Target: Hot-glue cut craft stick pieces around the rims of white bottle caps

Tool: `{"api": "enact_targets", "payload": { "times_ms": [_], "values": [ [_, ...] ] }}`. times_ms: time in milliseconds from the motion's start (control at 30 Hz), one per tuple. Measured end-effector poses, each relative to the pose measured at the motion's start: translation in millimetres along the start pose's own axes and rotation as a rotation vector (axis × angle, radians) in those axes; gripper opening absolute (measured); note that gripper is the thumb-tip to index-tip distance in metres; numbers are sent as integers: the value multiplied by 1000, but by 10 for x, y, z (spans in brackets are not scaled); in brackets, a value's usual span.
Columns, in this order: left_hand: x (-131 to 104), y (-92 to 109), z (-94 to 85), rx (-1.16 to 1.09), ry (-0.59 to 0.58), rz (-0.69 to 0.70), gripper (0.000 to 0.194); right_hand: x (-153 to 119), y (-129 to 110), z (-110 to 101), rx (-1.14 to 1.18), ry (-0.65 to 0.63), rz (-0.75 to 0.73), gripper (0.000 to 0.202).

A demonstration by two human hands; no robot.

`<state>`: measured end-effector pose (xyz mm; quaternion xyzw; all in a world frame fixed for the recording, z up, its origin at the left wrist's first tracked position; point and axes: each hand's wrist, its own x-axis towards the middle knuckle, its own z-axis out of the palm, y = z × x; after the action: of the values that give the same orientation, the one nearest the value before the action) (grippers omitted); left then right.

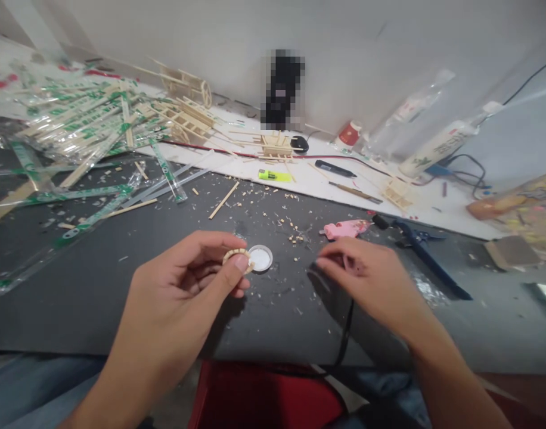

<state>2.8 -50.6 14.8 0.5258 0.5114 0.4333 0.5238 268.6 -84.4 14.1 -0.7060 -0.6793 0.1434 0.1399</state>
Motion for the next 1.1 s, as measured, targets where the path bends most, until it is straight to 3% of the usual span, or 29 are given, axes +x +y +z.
{"api": "enact_targets", "payload": {
  "times_ms": [67, 100, 200, 300, 400, 467, 567, 667, 733, 900, 1100],
  "values": [
    [-10, 22, 22, -10, -4, -17, 3, -73, 194, -14, -146, 215, 225, 29],
    [-16, 30, 32, -17, -8, -25, 3, -90, 276, -14, -221, 262, 328, 36],
    [-26, 41, 60, -31, -43, -33, 3, -83, 406, 22, -323, 170, 465, 60],
    [-18, 45, 88, -32, -85, -15, 4, -50, 374, 74, -285, 106, 473, 56],
    [-3, 54, 114, -32, -81, -2, 5, -67, 326, 87, -225, 179, 461, 39],
    [2, 54, 117, -31, -87, -3, 5, -122, 330, 70, -177, 254, 444, 40],
    [2, 22, 92, -44, -96, -39, 9, -230, 342, 47, 265, 317, 331, 40],
    [3, -47, 48, -62, -104, -91, 15, -275, 292, 82, 964, 194, 175, 38],
    [8, -111, 26, -48, -107, -111, 16, -245, 242, 142, 1189, 36, 88, 40],
    [19, -284, 21, 15, -87, -164, 16, -62, 279, 325, 1154, -276, 8, 29],
    [14, -389, 68, 97, -128, -215, 17, -37, 469, 357, 1062, -377, 0, 40]
  ]
}}
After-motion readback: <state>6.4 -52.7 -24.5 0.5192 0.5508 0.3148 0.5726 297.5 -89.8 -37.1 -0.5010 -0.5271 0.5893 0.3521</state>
